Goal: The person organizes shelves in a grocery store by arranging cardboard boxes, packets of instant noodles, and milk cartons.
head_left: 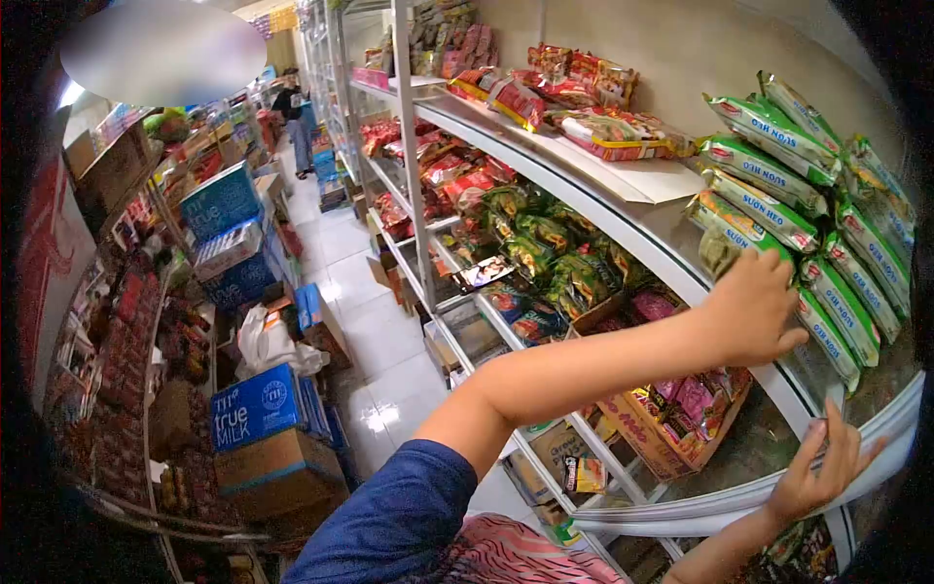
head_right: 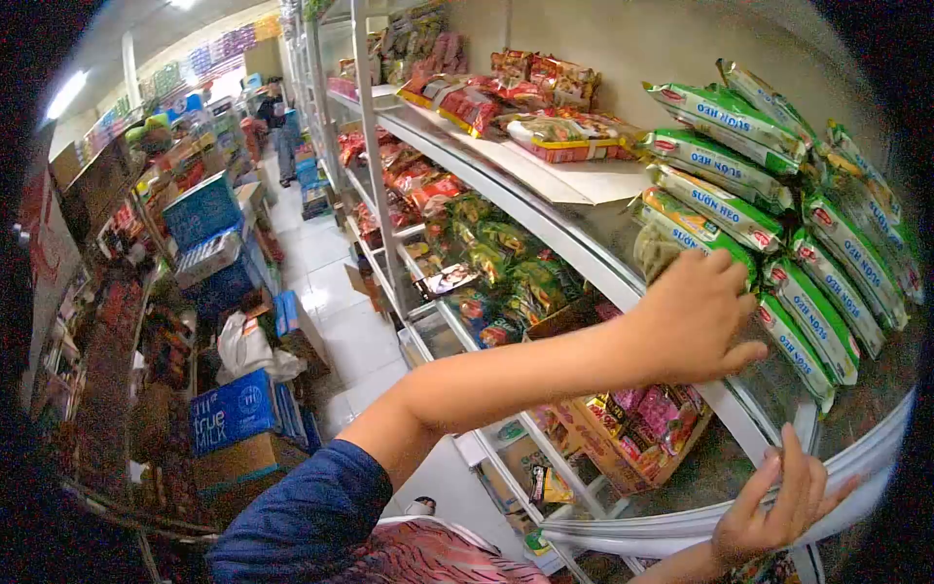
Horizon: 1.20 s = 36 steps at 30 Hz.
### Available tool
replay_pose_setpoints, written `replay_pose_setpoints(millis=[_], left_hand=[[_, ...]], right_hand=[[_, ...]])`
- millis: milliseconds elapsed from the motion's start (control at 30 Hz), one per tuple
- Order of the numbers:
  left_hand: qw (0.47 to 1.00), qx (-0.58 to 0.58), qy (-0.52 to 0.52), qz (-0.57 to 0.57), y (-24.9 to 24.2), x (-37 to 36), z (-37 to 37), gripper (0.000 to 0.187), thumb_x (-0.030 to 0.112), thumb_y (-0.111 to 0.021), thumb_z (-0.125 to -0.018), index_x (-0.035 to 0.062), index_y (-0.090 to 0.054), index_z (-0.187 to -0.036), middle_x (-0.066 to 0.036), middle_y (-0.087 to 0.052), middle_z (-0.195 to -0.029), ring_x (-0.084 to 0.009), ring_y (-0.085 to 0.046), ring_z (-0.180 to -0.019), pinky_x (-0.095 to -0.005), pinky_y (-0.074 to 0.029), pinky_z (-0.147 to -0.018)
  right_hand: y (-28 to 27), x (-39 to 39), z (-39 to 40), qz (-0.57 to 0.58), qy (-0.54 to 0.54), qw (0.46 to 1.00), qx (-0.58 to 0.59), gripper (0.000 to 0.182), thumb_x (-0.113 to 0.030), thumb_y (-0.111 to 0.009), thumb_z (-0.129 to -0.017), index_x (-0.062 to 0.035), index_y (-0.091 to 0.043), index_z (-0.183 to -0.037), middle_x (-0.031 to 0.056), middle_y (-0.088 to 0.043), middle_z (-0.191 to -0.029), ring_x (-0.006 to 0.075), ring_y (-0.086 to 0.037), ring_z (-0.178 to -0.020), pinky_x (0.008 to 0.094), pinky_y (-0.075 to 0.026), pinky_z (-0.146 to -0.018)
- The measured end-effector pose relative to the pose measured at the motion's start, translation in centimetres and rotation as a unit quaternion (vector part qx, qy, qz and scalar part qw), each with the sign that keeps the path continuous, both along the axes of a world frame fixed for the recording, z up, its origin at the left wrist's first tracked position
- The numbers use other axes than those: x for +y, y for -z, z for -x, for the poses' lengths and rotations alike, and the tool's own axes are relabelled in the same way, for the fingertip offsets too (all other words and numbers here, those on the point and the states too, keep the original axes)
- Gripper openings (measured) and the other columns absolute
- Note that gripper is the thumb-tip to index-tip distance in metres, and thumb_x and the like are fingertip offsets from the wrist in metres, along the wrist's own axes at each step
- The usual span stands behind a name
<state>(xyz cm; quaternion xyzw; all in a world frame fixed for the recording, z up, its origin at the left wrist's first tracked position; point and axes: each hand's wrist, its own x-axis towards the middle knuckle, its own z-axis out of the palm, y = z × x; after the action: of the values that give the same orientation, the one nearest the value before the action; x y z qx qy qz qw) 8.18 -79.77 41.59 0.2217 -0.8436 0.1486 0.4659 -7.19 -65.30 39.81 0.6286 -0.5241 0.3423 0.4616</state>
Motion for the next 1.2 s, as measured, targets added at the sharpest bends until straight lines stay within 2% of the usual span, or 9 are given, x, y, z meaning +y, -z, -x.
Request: replay_pose_setpoints(millis=[133,233,400,600,733,933,1000,1067,1200], left_hand=[[0.998,0.040,-0.023,-0.044,0.5,-1.9,-4.2,0.025,0.019,-0.057,-0.066,0.0064,-0.054,-0.087,-0.011,-0.049,-0.084,-0.0287,-0.051,-0.083,-0.0418,-0.044,-0.069],[0.991,0.055,-0.108,-0.062,0.4,-2.0,-8.3,0.019,0.014,-0.053,-0.068,0.0069,-0.054,-0.086,-0.013,-0.051,-0.085,-0.0303,-0.051,-0.085,-0.0417,-0.043,-0.072],[0.989,0.074,-0.093,-0.091,0.2,-0.8,-5.7,0.018,0.015,-0.052,-0.068,0.0047,-0.055,-0.083,-0.014,-0.050,-0.083,-0.0310,-0.050,-0.083,-0.0429,-0.041,-0.072],[0.982,0.094,0.165,0.000,1.2,5.2,5.5,0.019,0.018,-0.058,-0.057,0.0069,-0.051,-0.071,-0.009,-0.046,-0.079,-0.0272,-0.047,-0.077,-0.0387,-0.039,-0.062],[0.975,0.103,0.194,0.039,1.5,4.5,5.8,0.021,0.021,-0.060,-0.056,0.0090,-0.051,-0.071,-0.008,-0.045,-0.077,-0.0261,-0.047,-0.074,-0.0374,-0.039,-0.060],[0.992,0.126,0.001,0.022,1.7,-0.3,-4.1,0.021,0.017,-0.053,-0.062,0.0051,-0.058,-0.079,-0.012,-0.054,-0.083,-0.0297,-0.053,-0.079,-0.0409,-0.043,-0.067],[0.988,0.151,-0.020,0.028,1.6,-0.5,-4.1,0.019,0.018,-0.053,-0.063,0.0040,-0.057,-0.075,-0.012,-0.054,-0.078,-0.0294,-0.053,-0.075,-0.0412,-0.043,-0.065],[0.990,0.080,-0.110,-0.033,0.8,0.9,-2.5,0.026,0.019,-0.052,-0.066,0.0055,-0.059,-0.087,-0.014,-0.053,-0.081,-0.0305,-0.053,-0.081,-0.0426,-0.044,-0.070],[0.997,0.047,0.059,-0.005,0.9,5.3,6.7,0.018,0.025,-0.054,-0.066,0.0079,-0.057,-0.063,-0.009,-0.053,-0.067,-0.0264,-0.055,-0.068,-0.0390,-0.045,-0.059]], right_hand=[[0.6,0.3,0.6,0.001,-0.061,0.998,0.002,0.023,-0.010,-0.044,-0.081,0.0028,-0.059,-0.094,0.0090,-0.056,-0.071,0.0240,-0.052,-0.073,0.0487,-0.015,-0.103],[0.7,0.6,0.8,0.009,-0.128,0.992,-0.011,0.023,-0.008,-0.042,-0.082,0.0037,-0.059,-0.093,0.0094,-0.055,-0.070,0.0234,-0.051,-0.075,0.0474,-0.014,-0.104],[0.8,0.7,1.0,0.021,-0.181,0.983,-0.032,0.022,-0.006,-0.041,-0.081,0.0039,-0.058,-0.092,0.0104,-0.056,-0.074,0.0246,-0.052,-0.080,0.0493,-0.013,-0.104],[0.9,0.7,1.5,0.025,-0.209,0.977,-0.021,0.021,-0.007,-0.041,-0.081,0.0039,-0.057,-0.089,0.0113,-0.056,-0.075,0.0259,-0.052,-0.082,0.0514,-0.013,-0.103],[0.9,0.6,1.3,0.049,-0.224,0.972,-0.058,0.021,-0.007,-0.041,-0.080,0.0039,-0.057,-0.087,0.0116,-0.057,-0.073,0.0266,-0.053,-0.080,0.0520,-0.016,-0.102],[0.9,0.5,1.4,0.056,-0.258,0.961,-0.084,0.022,-0.013,-0.042,-0.079,0.0022,-0.058,-0.084,0.0103,-0.057,-0.065,0.0241,-0.054,-0.072,0.0501,-0.014,-0.103],[0.8,0.5,1.1,0.053,-0.259,0.961,-0.084,0.021,-0.014,-0.045,-0.078,0.0008,-0.058,-0.085,0.0098,-0.057,-0.065,0.0232,-0.054,-0.071,0.0499,-0.014,-0.103],[0.7,0.5,1.0,0.046,-0.242,0.966,-0.082,0.020,-0.014,-0.046,-0.078,0.0005,-0.059,-0.084,0.0096,-0.058,-0.064,0.0229,-0.054,-0.071,0.0499,-0.015,-0.103],[0.8,0.2,1.4,0.075,-0.248,0.963,-0.073,0.020,-0.012,-0.046,-0.077,0.0022,-0.059,-0.084,0.0100,-0.057,-0.064,0.0227,-0.054,-0.071,0.0492,-0.016,-0.103]])
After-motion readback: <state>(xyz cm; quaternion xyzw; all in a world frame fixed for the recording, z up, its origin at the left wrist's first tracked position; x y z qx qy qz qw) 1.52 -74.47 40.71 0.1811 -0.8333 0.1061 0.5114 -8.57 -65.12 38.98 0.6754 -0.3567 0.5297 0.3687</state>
